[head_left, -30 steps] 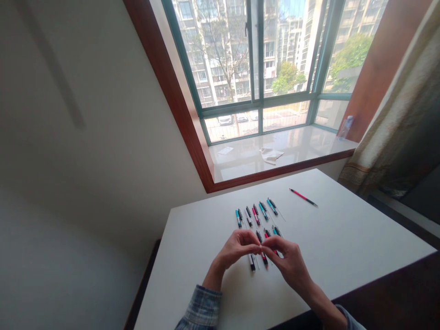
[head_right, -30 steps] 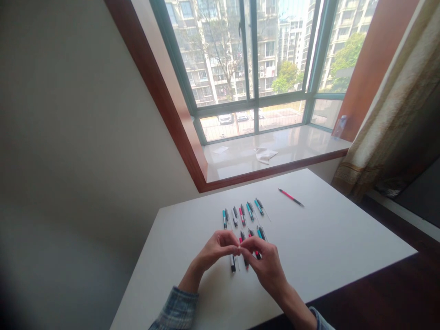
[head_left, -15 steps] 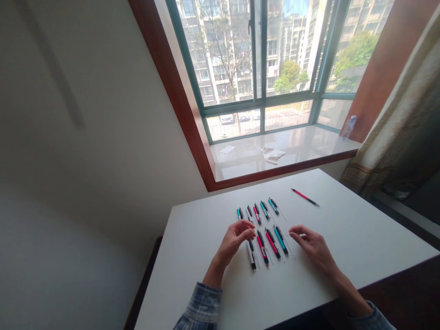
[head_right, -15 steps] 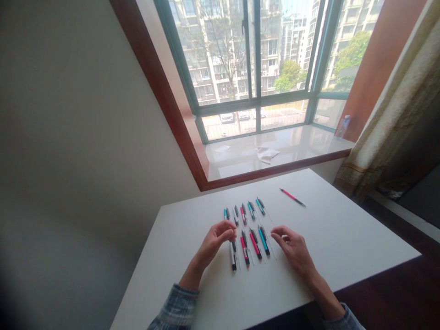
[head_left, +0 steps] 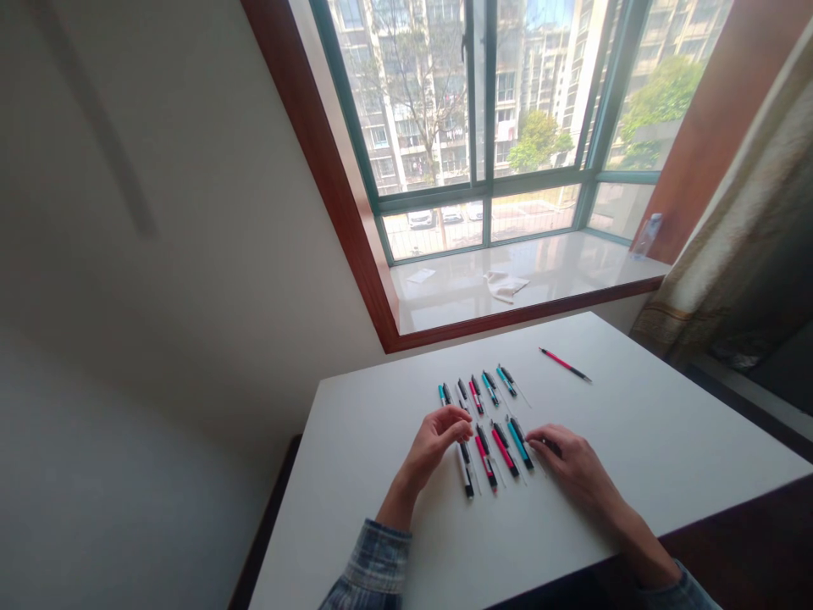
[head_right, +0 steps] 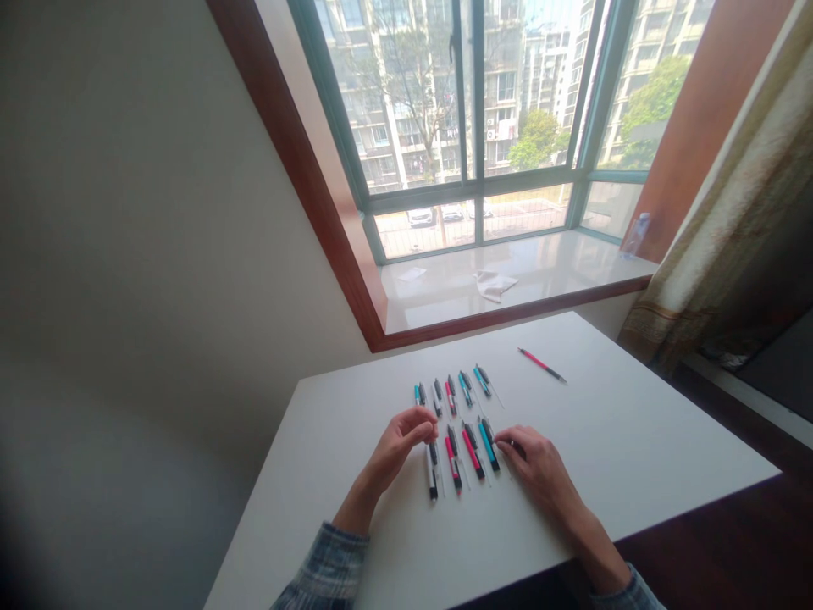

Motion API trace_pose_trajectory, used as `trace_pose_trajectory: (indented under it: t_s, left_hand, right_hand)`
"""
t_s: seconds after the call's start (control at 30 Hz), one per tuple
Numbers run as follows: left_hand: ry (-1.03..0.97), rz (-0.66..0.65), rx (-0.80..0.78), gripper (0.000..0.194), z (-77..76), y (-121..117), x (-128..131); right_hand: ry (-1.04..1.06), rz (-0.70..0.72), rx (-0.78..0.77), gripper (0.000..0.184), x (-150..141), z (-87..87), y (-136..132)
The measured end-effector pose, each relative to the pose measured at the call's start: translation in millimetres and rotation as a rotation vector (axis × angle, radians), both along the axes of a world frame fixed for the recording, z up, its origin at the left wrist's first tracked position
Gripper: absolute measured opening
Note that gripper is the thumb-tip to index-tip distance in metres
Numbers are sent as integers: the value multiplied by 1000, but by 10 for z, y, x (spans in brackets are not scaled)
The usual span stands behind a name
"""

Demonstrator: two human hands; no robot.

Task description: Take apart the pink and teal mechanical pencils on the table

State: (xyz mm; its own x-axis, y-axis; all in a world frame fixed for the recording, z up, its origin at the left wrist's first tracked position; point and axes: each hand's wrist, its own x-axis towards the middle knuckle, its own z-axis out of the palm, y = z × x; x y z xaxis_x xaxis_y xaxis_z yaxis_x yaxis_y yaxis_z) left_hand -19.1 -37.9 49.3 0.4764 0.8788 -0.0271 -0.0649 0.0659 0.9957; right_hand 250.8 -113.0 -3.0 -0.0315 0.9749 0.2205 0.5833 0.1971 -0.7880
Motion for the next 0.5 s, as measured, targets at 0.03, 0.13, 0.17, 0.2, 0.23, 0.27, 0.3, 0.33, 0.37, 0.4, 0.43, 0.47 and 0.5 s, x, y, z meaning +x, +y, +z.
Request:
trace_pose_trajectory:
  t_s: [0.03, 0.13, 0.17, 0.2, 0.23, 0.27, 0.3, 0.33, 0.37, 0.4, 0.43, 0.47, 0.5]
  left_hand:
    - [-1, -6, 1, 31, 4, -1, -1]
    - [-9, -12, 6, 29, 6, -4, -8]
    - [-12, -11, 8, 28, 5, -5, -10]
    - [-14, -10, 9, 28, 4, -6, -11]
    - [-15, -6, 11, 28, 4, -8, -12]
    - [-15, -2, 12, 28, 4, -10, -12]
    - [-14, 2, 12, 28, 6, -13, -11]
    - [-13, 5, 10, 28, 8, -15, -10]
    - [-13, 7, 9, 28, 10, -17, -8]
    - [-15, 8, 9, 27, 12, -19, -6]
    - [-19, 9, 12, 26, 12, -20, -5]
    - [-24, 10, 16, 25, 11, -20, -4]
    - [-28, 13, 22, 23, 8, -19, -3]
  right_hand:
    - [1, -3, 2, 32, 1, -3, 2]
    - [5, -17, 10, 33, -5, -3, -1]
    - [4, -21, 12, 33, -8, -2, -5]
    - [3, -25, 12, 33, -11, -1, -10]
    - [2, -29, 11, 33, -14, -1, -14]
    - [3, -31, 6, 33, -14, 0, -16]
    - [6, -35, -2, 33, -12, 5, -14]
    - [10, -40, -10, 34, -6, 15, -6]
    - [14, -42, -13, 34, 7, 35, 8]
    - [14, -42, -10, 34, 27, 68, 32]
    - [10, -41, 0, 33, 56, 117, 66]
    - [1, -38, 20, 32, 95, 181, 112]
    - [-13, -35, 41, 31, 143, 258, 172]
